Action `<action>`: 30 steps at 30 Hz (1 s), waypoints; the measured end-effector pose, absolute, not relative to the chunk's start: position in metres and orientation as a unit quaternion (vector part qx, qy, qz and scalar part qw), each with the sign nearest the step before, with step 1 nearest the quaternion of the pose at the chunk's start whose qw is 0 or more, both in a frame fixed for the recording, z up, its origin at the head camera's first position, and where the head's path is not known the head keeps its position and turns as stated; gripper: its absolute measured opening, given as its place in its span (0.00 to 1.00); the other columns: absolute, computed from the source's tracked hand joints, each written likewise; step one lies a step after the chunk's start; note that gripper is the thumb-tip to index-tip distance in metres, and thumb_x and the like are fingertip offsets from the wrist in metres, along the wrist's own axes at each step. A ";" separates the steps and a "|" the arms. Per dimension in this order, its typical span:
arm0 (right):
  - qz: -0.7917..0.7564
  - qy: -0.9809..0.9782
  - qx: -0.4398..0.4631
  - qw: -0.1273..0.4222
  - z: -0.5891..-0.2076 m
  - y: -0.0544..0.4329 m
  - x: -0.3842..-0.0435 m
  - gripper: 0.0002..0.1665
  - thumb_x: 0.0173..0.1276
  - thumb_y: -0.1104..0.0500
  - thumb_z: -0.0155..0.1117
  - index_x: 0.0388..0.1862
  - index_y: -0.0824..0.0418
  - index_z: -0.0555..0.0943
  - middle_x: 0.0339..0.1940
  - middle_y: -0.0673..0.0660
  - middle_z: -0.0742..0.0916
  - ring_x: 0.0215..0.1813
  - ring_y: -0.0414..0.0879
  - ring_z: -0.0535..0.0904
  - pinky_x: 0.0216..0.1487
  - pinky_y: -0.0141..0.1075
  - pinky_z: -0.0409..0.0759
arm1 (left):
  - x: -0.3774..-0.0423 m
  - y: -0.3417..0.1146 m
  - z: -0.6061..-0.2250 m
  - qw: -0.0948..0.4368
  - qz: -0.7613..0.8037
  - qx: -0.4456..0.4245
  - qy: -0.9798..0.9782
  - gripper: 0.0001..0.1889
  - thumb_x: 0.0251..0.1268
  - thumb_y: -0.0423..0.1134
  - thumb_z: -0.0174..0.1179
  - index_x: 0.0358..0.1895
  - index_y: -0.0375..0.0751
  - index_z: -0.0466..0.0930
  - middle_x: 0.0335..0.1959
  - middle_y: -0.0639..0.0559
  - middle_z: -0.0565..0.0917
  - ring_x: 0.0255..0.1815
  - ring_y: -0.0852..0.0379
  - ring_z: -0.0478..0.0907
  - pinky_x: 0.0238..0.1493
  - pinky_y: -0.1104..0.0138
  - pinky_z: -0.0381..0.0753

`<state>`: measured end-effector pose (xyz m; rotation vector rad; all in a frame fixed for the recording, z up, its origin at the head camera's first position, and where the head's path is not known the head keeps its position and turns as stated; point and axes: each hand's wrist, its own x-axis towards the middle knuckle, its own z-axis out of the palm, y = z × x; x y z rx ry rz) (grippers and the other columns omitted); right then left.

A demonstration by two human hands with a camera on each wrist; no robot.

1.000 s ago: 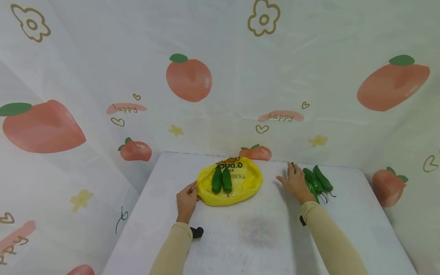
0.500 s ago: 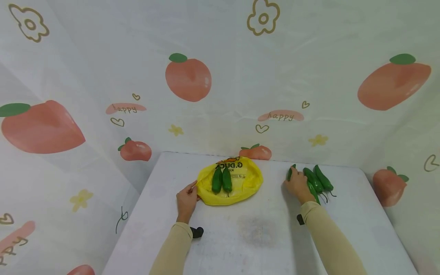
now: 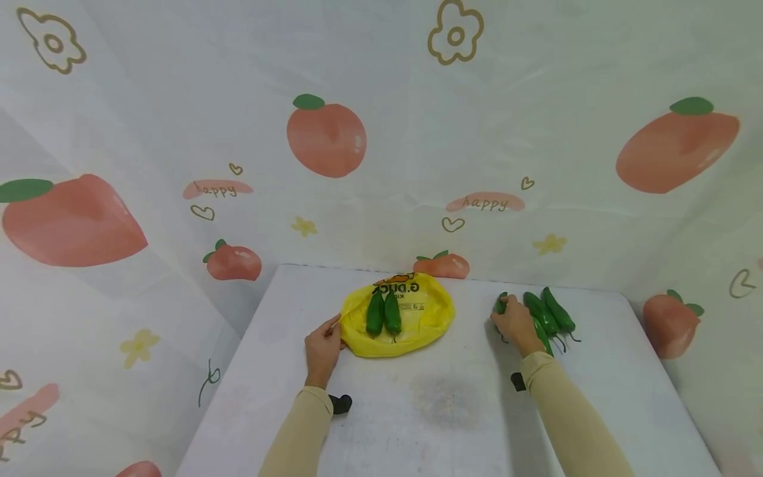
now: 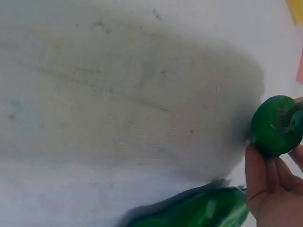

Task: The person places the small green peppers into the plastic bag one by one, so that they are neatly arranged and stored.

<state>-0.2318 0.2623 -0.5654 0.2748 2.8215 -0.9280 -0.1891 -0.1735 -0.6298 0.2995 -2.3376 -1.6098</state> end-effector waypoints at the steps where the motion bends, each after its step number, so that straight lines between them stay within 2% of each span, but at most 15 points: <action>1: -0.323 0.938 0.097 0.078 -0.566 0.262 -0.231 0.37 0.71 0.57 0.56 0.74 0.76 0.62 0.66 0.80 0.76 0.62 0.69 0.78 0.59 0.58 0.81 | -0.189 -0.174 -0.630 0.142 -0.558 0.105 -0.810 0.14 0.74 0.40 0.61 0.58 0.48 0.87 0.36 0.42 0.91 0.21 0.59 0.83 0.24 0.72 0.85; 17: -0.374 0.917 0.125 0.063 -0.567 0.258 -0.224 0.41 0.71 0.54 0.57 0.77 0.70 0.59 0.65 0.78 0.77 0.62 0.70 0.78 0.59 0.57 0.81 | -0.189 -0.176 -0.636 0.146 -0.573 0.103 -0.800 0.14 0.73 0.40 0.61 0.58 0.48 0.87 0.35 0.42 0.91 0.21 0.59 0.84 0.24 0.71 0.85; 23: -0.371 0.917 0.131 0.073 -0.565 0.257 -0.224 0.43 0.70 0.52 0.56 0.78 0.68 0.57 0.64 0.78 0.77 0.59 0.68 0.79 0.54 0.55 0.82 | -0.190 -0.176 -0.636 0.145 -0.577 0.104 -0.797 0.15 0.73 0.40 0.61 0.58 0.47 0.87 0.37 0.41 0.91 0.22 0.60 0.84 0.24 0.71 0.86; 30: -0.378 0.916 0.112 0.073 -0.561 0.252 -0.221 0.41 0.74 0.50 0.54 0.80 0.64 0.57 0.65 0.77 0.78 0.58 0.68 0.80 0.51 0.54 0.81 | -0.191 -0.176 -0.634 0.135 -0.581 0.109 -0.795 0.14 0.73 0.41 0.61 0.58 0.49 0.87 0.37 0.42 0.91 0.23 0.59 0.84 0.25 0.71 0.86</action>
